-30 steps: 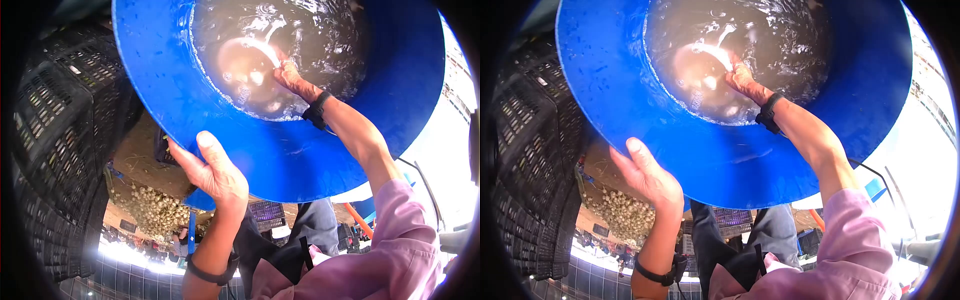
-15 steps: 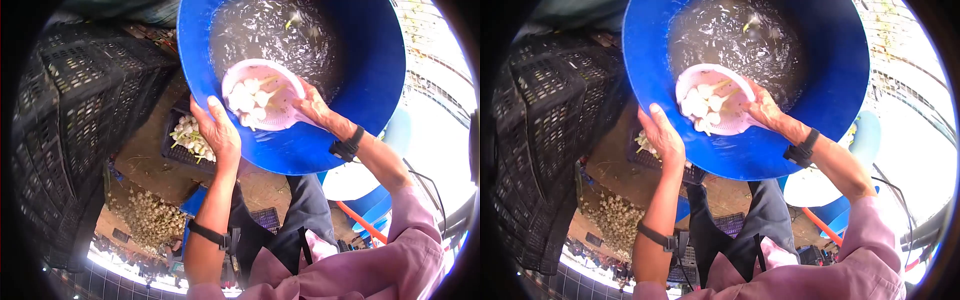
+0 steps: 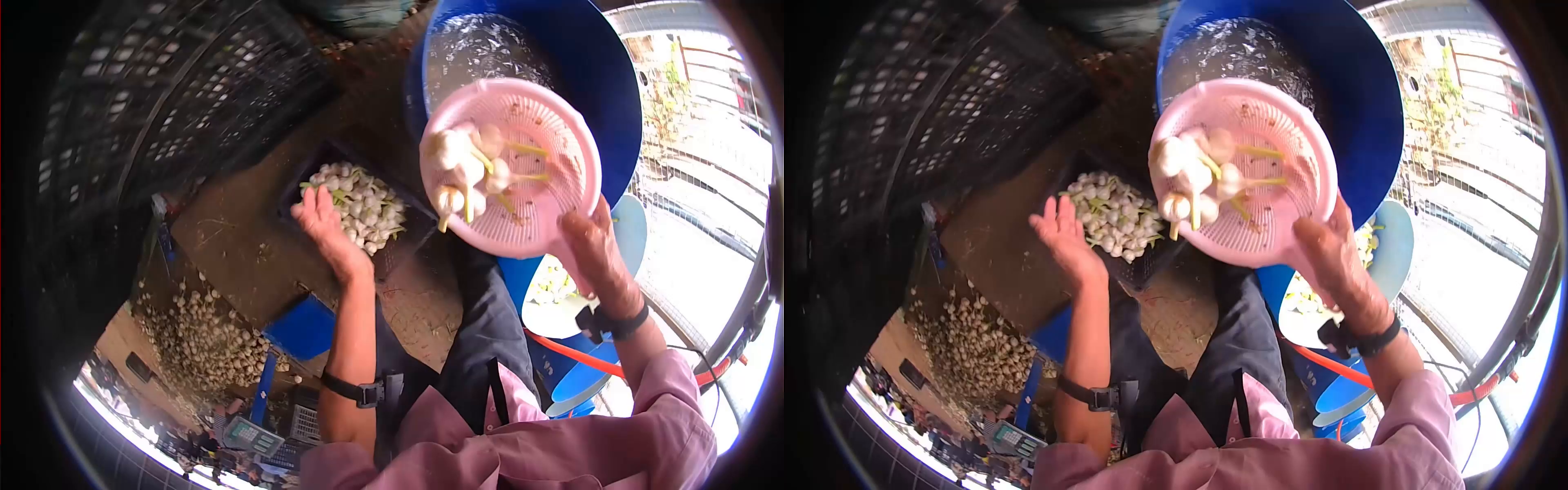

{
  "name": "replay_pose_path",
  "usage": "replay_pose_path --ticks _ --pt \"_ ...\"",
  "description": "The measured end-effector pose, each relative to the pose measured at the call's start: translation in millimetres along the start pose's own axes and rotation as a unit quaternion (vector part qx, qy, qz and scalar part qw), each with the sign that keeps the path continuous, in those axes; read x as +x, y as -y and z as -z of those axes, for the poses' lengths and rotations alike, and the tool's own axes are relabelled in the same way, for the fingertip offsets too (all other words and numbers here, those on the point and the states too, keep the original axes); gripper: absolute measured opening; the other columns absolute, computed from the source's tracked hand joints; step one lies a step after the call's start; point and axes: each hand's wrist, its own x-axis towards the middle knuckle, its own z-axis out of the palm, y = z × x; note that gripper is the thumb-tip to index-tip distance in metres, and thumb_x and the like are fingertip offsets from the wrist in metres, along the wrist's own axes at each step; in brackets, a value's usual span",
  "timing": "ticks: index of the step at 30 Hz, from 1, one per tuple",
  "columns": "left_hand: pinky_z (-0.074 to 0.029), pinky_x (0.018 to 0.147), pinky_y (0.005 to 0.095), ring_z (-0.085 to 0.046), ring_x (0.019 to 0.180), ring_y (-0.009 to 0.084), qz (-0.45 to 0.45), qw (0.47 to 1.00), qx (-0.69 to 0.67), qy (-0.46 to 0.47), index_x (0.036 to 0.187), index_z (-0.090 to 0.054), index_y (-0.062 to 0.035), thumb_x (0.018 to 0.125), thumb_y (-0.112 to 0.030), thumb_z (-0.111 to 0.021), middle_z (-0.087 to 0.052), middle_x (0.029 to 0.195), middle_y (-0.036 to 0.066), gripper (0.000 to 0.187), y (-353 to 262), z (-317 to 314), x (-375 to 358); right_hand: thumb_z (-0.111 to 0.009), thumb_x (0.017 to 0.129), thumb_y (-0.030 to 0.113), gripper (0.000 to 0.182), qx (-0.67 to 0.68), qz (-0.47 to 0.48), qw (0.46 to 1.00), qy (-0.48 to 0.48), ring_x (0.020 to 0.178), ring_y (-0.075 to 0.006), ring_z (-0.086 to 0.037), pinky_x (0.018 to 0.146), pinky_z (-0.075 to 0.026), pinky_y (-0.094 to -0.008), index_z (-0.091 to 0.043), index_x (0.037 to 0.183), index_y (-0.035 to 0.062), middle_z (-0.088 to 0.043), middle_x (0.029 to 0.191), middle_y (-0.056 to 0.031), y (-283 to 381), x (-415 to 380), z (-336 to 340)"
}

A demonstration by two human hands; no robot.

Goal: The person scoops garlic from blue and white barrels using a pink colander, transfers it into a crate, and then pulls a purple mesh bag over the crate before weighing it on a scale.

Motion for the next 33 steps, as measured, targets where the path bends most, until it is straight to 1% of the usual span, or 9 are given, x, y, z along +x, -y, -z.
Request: replay_pose_path --ticks 3,7,9,11,14,16,23,28,33 --pt "-0.012 0.121 0.0429 -0.030 0.145 0.0298 -0.008 0.996 0.043 -0.074 0.150 -0.031 -0.0015 0.101 -0.064 -0.020 -0.045 0.149 0.018 0.080 -3 70 1 -0.047 0.079 -0.012 0.072 0.027 0.170 0.984 0.046 0.134 -0.0277 -0.046 0.111 -0.040 -0.0396 -0.033 0.148 0.0025 -0.046 0.143 -0.0151 -86 4 -22" --pt "-0.008 0.122 0.0435 -0.030 0.146 0.0254 0.001 0.981 0.101 -0.168 0.155 -0.017 -0.0057 0.101 -0.063 -0.021 -0.038 0.154 0.015 0.079 3 135 4 -0.051 0.080 -0.011 0.071 -0.495 0.403 0.769 -0.038 0.138 -0.0389 -0.038 0.115 -0.029 -0.0461 -0.036 0.148 0.0028 -0.037 0.151 -0.0230 -153 42 -109" --pt "-0.008 0.122 0.0434 -0.029 0.146 0.0247 0.032 0.973 0.095 -0.206 0.157 -0.010 -0.0069 0.100 -0.063 -0.021 -0.035 0.156 0.013 0.080 -12 150 4 -0.051 0.082 -0.008 0.067 -0.501 0.378 0.778 -0.030 0.135 -0.0459 -0.037 0.115 -0.029 -0.0489 -0.036 0.147 0.0009 -0.035 0.150 -0.0264 -160 50 -133" --pt "-0.008 0.122 0.0432 -0.029 0.147 0.0246 0.008 0.970 0.126 -0.207 0.157 -0.009 -0.0070 0.101 -0.061 -0.022 -0.035 0.156 0.013 0.079 -11 166 4 -0.050 0.083 -0.009 0.067 -0.463 0.405 0.788 -0.033 0.137 -0.0399 -0.038 0.117 -0.027 -0.0458 -0.035 0.148 -0.0002 -0.035 0.151 -0.0233 -154 46 -139" --pt "-0.010 0.122 0.0429 -0.028 0.147 0.0244 -0.025 0.977 0.141 -0.158 0.157 -0.010 -0.0072 0.101 -0.056 -0.023 -0.035 0.157 0.013 0.075 6 166 21 -0.045 0.098 0.003 0.054 -0.098 0.314 0.944 -0.006 0.146 -0.0227 -0.027 0.121 -0.021 -0.0362 -0.032 0.151 0.0023 -0.029 0.158 -0.0125 -137 44 -125" --pt "-0.011 0.122 0.0424 -0.028 0.147 0.0243 -0.038 0.982 0.156 -0.102 0.157 -0.012 -0.0072 0.102 -0.053 -0.024 -0.035 0.157 0.013 0.073 8 140 27 -0.049 0.094 0.005 0.059 -0.030 0.360 0.932 -0.031 0.144 -0.0243 -0.031 0.118 -0.027 -0.0372 -0.033 0.150 0.0016 -0.032 0.157 -0.0142 -103 38 -102" --pt "-0.028 0.115 0.0383 -0.041 0.138 0.0277 -0.109 0.968 0.200 0.109 0.141 -0.046 0.0028 0.103 -0.048 -0.039 -0.044 0.150 0.016 0.064 1 -88 5 -0.048 0.079 -0.004 0.067 -0.461 0.415 0.723 -0.304 0.131 -0.0382 -0.047 0.111 -0.037 -0.0414 -0.041 0.145 0.0025 -0.049 0.141 -0.0221 -8 129 102" --pt "-0.038 0.104 0.0408 -0.051 0.122 0.0314 -0.178 0.918 0.291 0.203 0.143 -0.035 0.0033 0.103 -0.041 -0.049 -0.052 0.135 0.023 0.062 56 -168 -6 -0.048 0.074 -0.008 0.075 -0.594 0.347 0.687 -0.234 0.136 -0.0402 -0.040 0.117 -0.030 -0.0441 -0.039 0.147 0.0062 -0.044 0.146 -0.0213 -59 251 258" --pt "-0.040 0.102 0.0395 -0.053 0.117 0.0290 -0.197 0.911 0.330 0.148 0.142 -0.036 0.0048 0.103 -0.032 -0.052 -0.053 0.133 0.022 0.057 76 -175 -2 -0.051 0.080 -0.007 0.060 -0.623 0.268 0.723 -0.129 0.126 -0.0423 -0.050 0.111 -0.039 -0.0426 -0.047 0.139 0.0008 -0.052 0.137 -0.0251 -134 273 270"
